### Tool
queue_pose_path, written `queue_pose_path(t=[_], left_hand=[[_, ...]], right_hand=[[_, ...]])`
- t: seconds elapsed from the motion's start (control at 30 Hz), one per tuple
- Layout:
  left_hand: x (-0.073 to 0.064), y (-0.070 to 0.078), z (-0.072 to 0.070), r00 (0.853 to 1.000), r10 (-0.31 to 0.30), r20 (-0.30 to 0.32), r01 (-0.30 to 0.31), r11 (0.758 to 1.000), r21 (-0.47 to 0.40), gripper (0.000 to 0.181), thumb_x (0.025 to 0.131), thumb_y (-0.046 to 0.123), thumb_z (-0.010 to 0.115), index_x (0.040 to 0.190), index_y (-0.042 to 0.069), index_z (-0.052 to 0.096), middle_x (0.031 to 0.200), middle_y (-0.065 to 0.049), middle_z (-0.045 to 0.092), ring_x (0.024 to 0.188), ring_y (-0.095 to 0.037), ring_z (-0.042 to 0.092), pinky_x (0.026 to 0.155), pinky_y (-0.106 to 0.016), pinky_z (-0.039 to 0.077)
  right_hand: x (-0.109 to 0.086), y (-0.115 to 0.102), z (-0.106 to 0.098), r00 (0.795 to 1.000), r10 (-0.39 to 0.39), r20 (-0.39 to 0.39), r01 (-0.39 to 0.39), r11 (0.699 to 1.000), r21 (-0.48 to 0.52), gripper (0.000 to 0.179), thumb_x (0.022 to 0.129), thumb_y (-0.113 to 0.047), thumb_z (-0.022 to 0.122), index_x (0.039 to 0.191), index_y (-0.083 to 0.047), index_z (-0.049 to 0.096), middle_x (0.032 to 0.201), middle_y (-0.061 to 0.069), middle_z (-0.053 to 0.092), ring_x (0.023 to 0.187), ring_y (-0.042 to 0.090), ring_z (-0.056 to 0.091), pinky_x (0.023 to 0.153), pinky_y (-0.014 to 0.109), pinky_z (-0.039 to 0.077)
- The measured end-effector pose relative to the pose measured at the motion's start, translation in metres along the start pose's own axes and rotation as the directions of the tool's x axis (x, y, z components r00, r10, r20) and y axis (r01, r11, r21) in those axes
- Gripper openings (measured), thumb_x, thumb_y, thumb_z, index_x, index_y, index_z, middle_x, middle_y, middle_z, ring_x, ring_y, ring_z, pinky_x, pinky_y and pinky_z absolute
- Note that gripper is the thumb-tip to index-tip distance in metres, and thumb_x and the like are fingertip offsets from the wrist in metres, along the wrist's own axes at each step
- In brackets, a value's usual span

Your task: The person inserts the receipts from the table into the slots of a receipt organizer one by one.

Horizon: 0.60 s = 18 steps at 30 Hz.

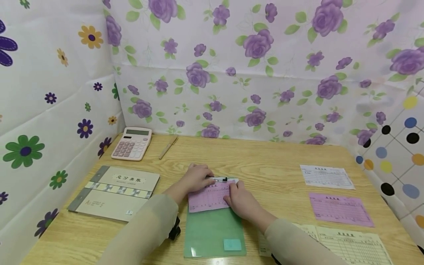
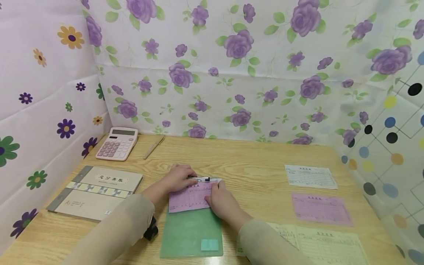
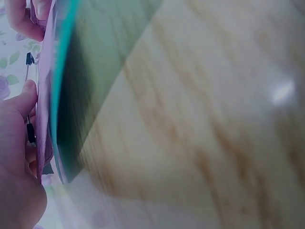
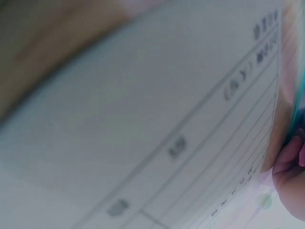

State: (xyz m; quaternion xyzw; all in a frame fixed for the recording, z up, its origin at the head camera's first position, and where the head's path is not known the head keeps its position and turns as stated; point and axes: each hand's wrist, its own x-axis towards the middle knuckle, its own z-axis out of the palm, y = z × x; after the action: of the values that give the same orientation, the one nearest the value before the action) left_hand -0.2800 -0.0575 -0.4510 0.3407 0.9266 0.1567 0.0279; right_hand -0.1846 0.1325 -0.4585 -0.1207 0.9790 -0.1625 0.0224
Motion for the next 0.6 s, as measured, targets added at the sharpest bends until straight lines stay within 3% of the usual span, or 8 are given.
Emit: queue_pose_path(t=[0.33, 0.6], left_hand=[[0.0008, -0.0027, 0.0024, 1.000, -0.003, 0.016, 0.003, 1.000, 0.029, 0.029, 0.091, 0.042, 0.059, 0.103, 0.018, 0.069, 0.095, 0.006, 0.061, 0.091, -0.014, 0.056, 0.098, -0.047, 0.027], [0.0002, -0.0021, 0.0042, 1.000, -0.009, 0.004, 0.009, 0.999, 0.042, 0.031, 0.089, 0.044, 0.060, 0.104, 0.017, 0.069, 0.094, 0.006, 0.060, 0.089, -0.013, 0.056, 0.098, -0.047, 0.025]], right_hand=[[0.0044, -0.0008, -0.0002, 0.999, 0.041, -0.005, -0.041, 0.999, 0.028, 0.048, 0.093, -0.030, 0.058, 0.116, 0.011, 0.047, 0.102, 0.020, 0.042, 0.065, 0.019, 0.051, 0.060, 0.037, 0.049], [0.0088, -0.0012, -0.0047, 0.996, 0.090, 0.030, -0.091, 0.995, 0.041, 0.055, 0.094, -0.032, 0.057, 0.125, 0.011, 0.044, 0.111, 0.025, 0.044, 0.070, 0.021, 0.054, 0.067, 0.038, 0.050]])
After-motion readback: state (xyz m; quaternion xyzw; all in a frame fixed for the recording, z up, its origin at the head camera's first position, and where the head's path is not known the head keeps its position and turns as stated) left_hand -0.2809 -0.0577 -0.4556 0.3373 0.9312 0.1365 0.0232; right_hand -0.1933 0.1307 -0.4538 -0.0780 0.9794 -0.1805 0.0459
